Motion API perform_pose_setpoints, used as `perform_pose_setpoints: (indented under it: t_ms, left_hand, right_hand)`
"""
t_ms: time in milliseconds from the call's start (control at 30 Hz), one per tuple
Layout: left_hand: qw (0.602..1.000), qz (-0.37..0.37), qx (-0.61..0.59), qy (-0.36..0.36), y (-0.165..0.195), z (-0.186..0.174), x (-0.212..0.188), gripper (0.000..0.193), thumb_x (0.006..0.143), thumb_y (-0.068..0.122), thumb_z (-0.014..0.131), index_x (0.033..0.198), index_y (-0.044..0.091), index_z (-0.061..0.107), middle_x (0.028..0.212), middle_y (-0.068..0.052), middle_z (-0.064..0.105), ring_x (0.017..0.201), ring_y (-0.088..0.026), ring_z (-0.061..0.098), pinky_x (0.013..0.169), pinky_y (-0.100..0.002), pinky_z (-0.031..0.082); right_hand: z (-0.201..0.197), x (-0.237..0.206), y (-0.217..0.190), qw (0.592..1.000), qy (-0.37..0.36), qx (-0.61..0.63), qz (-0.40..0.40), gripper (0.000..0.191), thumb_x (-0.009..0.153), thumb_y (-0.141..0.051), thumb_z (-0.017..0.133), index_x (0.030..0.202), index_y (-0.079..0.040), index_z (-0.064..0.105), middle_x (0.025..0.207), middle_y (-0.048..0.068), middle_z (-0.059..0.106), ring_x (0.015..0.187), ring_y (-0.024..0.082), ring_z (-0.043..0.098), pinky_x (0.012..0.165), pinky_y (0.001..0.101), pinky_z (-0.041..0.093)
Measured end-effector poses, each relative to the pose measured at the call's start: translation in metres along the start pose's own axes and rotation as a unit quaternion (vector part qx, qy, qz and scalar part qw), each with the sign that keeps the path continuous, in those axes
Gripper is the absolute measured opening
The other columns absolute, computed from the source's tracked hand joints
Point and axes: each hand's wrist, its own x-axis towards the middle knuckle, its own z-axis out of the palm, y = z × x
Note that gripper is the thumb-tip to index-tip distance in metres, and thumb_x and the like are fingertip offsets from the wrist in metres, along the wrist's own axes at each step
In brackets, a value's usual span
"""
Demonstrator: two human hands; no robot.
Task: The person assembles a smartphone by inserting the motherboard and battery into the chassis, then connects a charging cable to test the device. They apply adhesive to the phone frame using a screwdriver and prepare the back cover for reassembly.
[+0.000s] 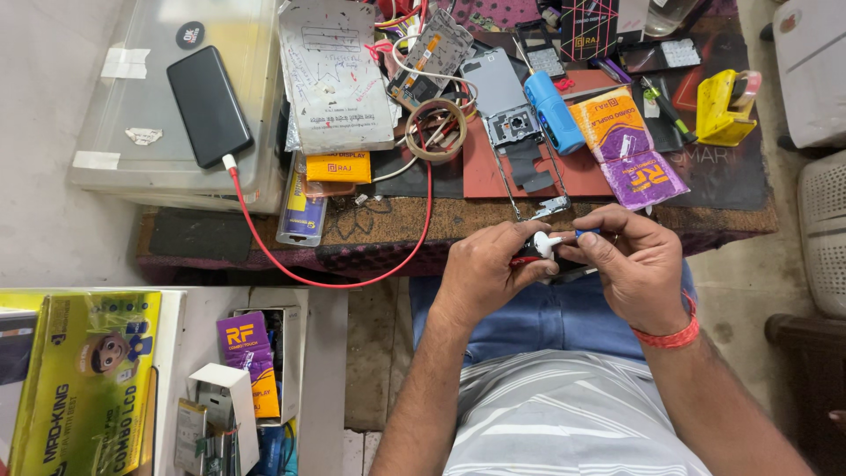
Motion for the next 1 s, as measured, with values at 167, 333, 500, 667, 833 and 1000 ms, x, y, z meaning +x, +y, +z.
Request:
perform_pose_setpoints:
  t_ms: [167,333,500,667,833,1000]
  left_hand:
    - [1.000,0.007,0.013,0.002,0.001,0.000,0.001,0.053,0.084,0.052,0.076,0.121,0.016,0.067,0.089,-0.003,0.067,0.085,-0.023,0.071,0.073,-0.038,0.058]
    - [0.997,0.019,0.081,-0.002,0.000,-0.005,0.000,0.054,0.082,0.048,0.079,0.122,0.014,0.067,0.087,-0.004,0.066,0.083,-0.025,0.070,0.071,-0.040,0.057]
    - [0.997,0.028,0.077,0.000,0.003,-0.008,0.001,0.053,0.081,0.045,0.080,0.121,0.013,0.068,0.089,-0.004,0.067,0.083,-0.025,0.070,0.070,-0.040,0.057]
    - [0.998,0.010,0.058,-0.022,0.007,-0.008,0.002,0.053,0.080,0.046,0.081,0.120,0.014,0.068,0.089,-0.004,0.069,0.085,-0.026,0.071,0.071,-0.040,0.057]
    - [0.997,0.006,0.072,-0.023,0.009,-0.003,0.003,0.052,0.082,0.046,0.082,0.120,0.014,0.067,0.092,-0.005,0.070,0.087,-0.027,0.072,0.071,-0.041,0.058]
    - [0.998,-0.018,0.067,-0.007,0.006,-0.005,-0.004,0.048,0.085,0.042,0.079,0.123,0.015,0.066,0.098,-0.005,0.070,0.092,-0.028,0.071,0.075,-0.042,0.057]
  right_hand:
    - [0.005,0.000,-0.006,1.000,-0.005,-0.026,-0.012,0.014,0.102,0.005,0.060,0.114,0.010,0.064,0.115,0.014,0.066,0.108,0.027,0.074,0.094,0.0375,0.065]
    - [0.004,0.002,-0.021,0.966,-0.047,-0.253,-0.035,0.013,0.098,0.007,0.062,0.111,0.010,0.066,0.113,0.011,0.062,0.102,0.021,0.074,0.089,0.0303,0.064]
    - [0.004,0.007,-0.024,0.972,-0.046,-0.230,0.037,0.016,0.097,0.004,0.061,0.112,0.008,0.066,0.110,0.009,0.068,0.098,0.016,0.075,0.086,0.0275,0.064]
    - [0.006,0.004,-0.018,0.967,-0.047,-0.247,0.031,0.016,0.096,0.000,0.064,0.111,0.005,0.068,0.104,0.005,0.071,0.095,0.013,0.075,0.081,0.0260,0.063]
    - [0.003,0.003,-0.015,0.940,-0.058,-0.336,0.010,0.019,0.093,-0.003,0.073,0.111,0.002,0.075,0.098,0.004,0.070,0.082,0.008,0.063,0.067,0.0237,0.052]
    - [0.000,0.005,-0.001,0.915,-0.065,-0.398,0.017,0.037,0.093,-0.012,0.071,0.129,-0.002,0.070,0.094,0.004,0.072,0.077,0.008,0.066,0.068,0.0228,0.055]
